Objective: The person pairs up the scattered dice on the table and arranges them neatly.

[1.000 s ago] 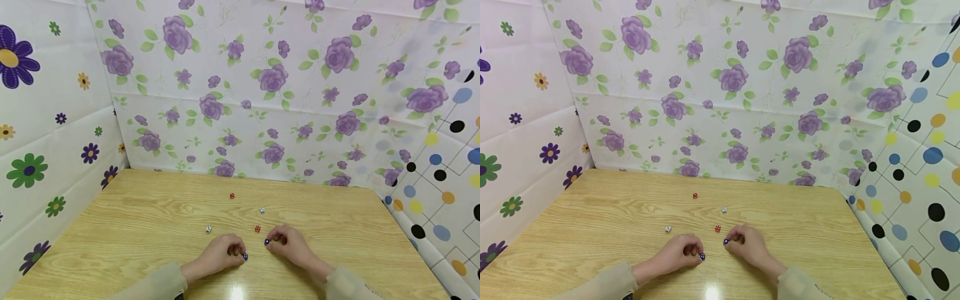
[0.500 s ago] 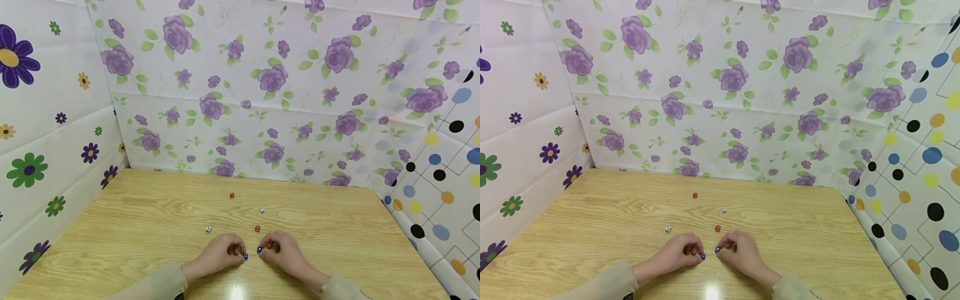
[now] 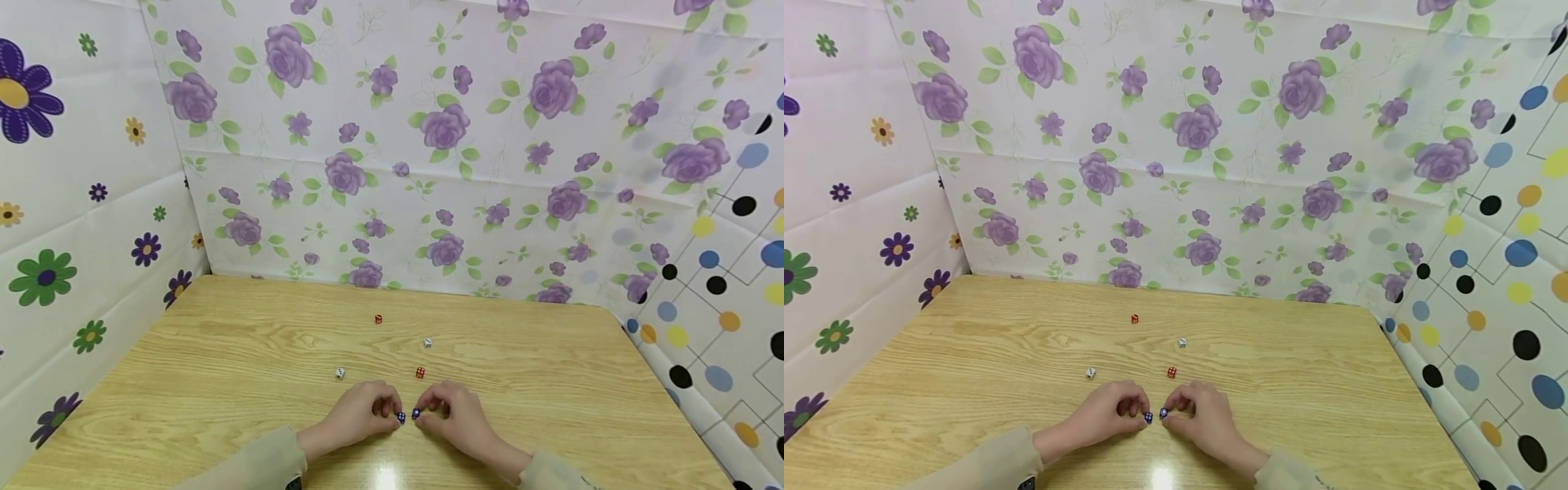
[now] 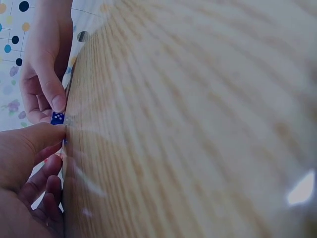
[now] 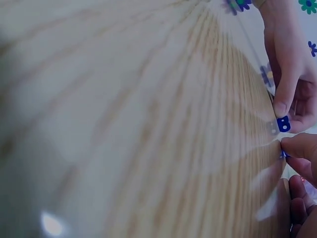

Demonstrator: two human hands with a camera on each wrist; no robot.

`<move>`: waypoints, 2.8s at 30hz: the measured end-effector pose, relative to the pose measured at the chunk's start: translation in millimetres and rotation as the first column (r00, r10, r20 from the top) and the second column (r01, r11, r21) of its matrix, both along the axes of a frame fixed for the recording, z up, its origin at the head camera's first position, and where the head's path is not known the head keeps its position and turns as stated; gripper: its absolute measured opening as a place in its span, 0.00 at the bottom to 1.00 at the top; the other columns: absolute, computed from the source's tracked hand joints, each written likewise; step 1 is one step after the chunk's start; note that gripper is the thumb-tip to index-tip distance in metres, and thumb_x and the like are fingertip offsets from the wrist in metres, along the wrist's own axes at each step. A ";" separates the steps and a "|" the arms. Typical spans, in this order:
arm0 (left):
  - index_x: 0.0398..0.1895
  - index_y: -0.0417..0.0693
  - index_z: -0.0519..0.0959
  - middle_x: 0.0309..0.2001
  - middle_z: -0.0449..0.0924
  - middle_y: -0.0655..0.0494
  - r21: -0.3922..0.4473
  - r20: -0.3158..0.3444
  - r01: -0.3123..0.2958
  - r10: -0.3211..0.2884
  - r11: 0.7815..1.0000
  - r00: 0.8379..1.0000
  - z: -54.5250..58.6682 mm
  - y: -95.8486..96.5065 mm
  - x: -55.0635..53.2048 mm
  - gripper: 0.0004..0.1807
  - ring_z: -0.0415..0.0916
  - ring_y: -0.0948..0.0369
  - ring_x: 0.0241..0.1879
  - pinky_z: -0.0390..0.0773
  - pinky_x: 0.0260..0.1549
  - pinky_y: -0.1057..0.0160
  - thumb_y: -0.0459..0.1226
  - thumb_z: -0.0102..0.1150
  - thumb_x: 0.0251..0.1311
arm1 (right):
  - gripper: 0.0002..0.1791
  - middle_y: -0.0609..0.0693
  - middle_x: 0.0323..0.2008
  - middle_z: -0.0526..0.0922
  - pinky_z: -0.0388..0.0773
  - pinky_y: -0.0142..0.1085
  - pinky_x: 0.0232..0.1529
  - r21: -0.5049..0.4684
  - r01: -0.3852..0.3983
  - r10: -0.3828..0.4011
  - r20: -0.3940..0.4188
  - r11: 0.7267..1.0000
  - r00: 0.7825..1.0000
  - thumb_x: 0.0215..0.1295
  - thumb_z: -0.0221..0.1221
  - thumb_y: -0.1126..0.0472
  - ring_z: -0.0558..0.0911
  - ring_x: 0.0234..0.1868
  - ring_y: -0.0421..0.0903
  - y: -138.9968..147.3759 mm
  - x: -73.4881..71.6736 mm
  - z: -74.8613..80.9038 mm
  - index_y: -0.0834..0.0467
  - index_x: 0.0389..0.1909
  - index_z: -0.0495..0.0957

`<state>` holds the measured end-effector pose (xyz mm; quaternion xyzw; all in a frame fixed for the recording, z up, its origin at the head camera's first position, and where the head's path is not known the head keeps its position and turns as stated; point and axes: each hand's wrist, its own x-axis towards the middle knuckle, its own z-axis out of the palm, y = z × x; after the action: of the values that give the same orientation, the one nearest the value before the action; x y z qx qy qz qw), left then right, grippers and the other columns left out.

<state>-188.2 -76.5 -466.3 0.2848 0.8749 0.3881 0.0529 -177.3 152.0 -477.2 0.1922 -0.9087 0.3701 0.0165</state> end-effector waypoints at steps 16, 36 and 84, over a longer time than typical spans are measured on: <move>0.31 0.54 0.82 0.25 0.75 0.61 0.011 -0.010 0.001 -0.001 1.000 1.000 0.2 0.1 1.9 0.06 0.63 0.75 0.23 0.65 0.25 0.74 0.37 0.72 0.53 | 0.08 0.37 0.31 0.79 0.57 0.37 0.40 0.009 -0.005 0.005 0.007 1.000 1.000 0.51 0.73 0.45 0.72 0.33 0.37 -5.2 2.6 -1.1 0.34 0.30 0.83; 0.31 0.55 0.82 0.26 0.75 0.61 -0.006 -0.021 0.010 -0.010 1.000 1.000 0.3 -1.0 1.6 0.07 0.62 0.74 0.23 0.65 0.25 0.74 0.38 0.72 0.54 | 0.07 0.38 0.31 0.80 0.56 0.38 0.40 0.003 0.010 -0.010 0.019 1.000 1.000 0.51 0.73 0.47 0.72 0.34 0.37 -8.2 5.0 2.9 0.35 0.30 0.84; 0.32 0.56 0.82 0.26 0.75 0.62 -0.023 -0.014 0.003 -0.003 1.000 1.000 1.4 -0.7 1.2 0.06 0.64 0.73 0.24 0.65 0.27 0.73 0.40 0.72 0.54 | 0.07 0.37 0.33 0.80 0.55 0.39 0.40 0.005 -0.006 0.006 0.062 1.000 0.998 0.52 0.72 0.46 0.73 0.35 0.38 -6.7 4.3 4.0 0.35 0.31 0.84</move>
<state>-187.0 -77.2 -464.9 0.2882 0.8793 0.3758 0.0507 -173.0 145.4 -473.3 0.1834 -0.9093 0.3734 -0.0131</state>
